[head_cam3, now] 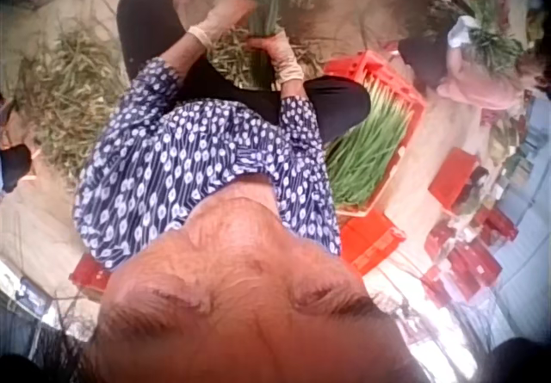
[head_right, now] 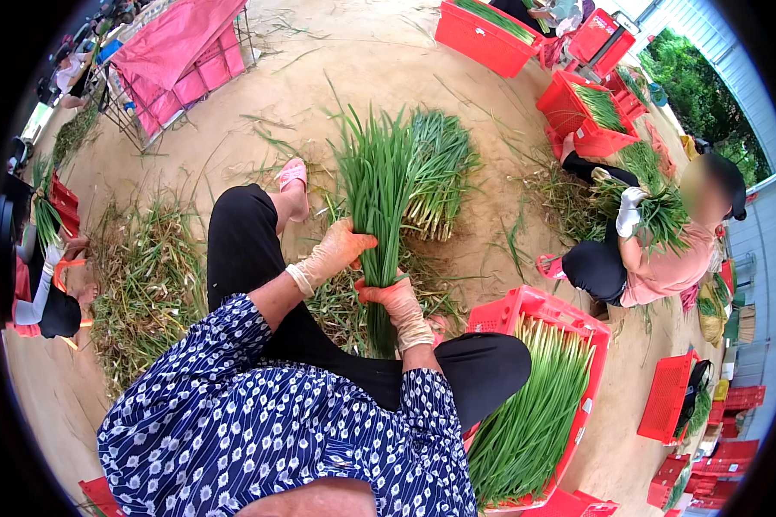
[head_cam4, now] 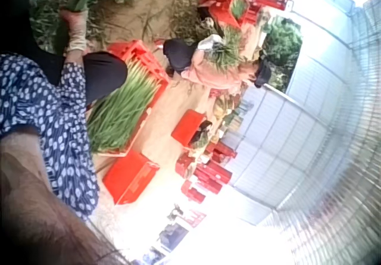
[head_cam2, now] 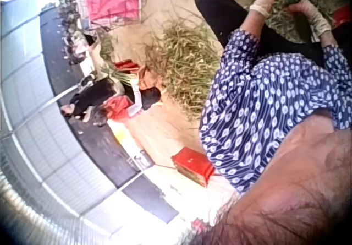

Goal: The person sorts green onions by hand while sitting on the floor, removing dried leaves and debris before placing the cleaned bunches into a red plastic crate.

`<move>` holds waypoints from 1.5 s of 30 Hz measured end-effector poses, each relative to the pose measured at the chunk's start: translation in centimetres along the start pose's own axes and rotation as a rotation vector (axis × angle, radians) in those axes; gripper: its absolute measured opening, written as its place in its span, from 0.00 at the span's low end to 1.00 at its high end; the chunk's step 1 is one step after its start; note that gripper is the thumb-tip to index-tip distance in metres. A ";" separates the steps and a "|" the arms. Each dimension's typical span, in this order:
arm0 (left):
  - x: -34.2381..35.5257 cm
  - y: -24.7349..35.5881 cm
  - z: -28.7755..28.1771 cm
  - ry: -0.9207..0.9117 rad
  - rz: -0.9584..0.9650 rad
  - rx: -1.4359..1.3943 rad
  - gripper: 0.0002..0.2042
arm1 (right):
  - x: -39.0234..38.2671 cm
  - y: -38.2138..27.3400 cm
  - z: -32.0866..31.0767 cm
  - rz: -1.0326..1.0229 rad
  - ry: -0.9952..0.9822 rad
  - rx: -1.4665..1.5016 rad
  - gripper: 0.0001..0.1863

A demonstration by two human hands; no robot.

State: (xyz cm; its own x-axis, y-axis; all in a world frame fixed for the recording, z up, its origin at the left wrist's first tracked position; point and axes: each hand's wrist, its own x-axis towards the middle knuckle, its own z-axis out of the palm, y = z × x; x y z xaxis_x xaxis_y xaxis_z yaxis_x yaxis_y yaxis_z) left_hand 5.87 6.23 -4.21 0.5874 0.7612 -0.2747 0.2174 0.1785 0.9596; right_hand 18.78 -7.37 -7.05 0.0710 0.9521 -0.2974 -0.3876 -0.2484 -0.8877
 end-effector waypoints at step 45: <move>3.3 14.1 -8.7 0.351 0.561 0.399 0.10 | 0.8 2.2 0.1 -0.033 0.113 -0.228 0.15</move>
State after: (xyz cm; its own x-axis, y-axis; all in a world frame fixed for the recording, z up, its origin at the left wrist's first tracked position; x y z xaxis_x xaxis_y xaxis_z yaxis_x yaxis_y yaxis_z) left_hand 4.08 16.69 8.96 0.4254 0.8363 0.3459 0.2635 -0.4801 0.8367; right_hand 17.91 -7.11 -9.21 0.1877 0.9373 -0.2935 -0.1669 -0.2641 -0.9500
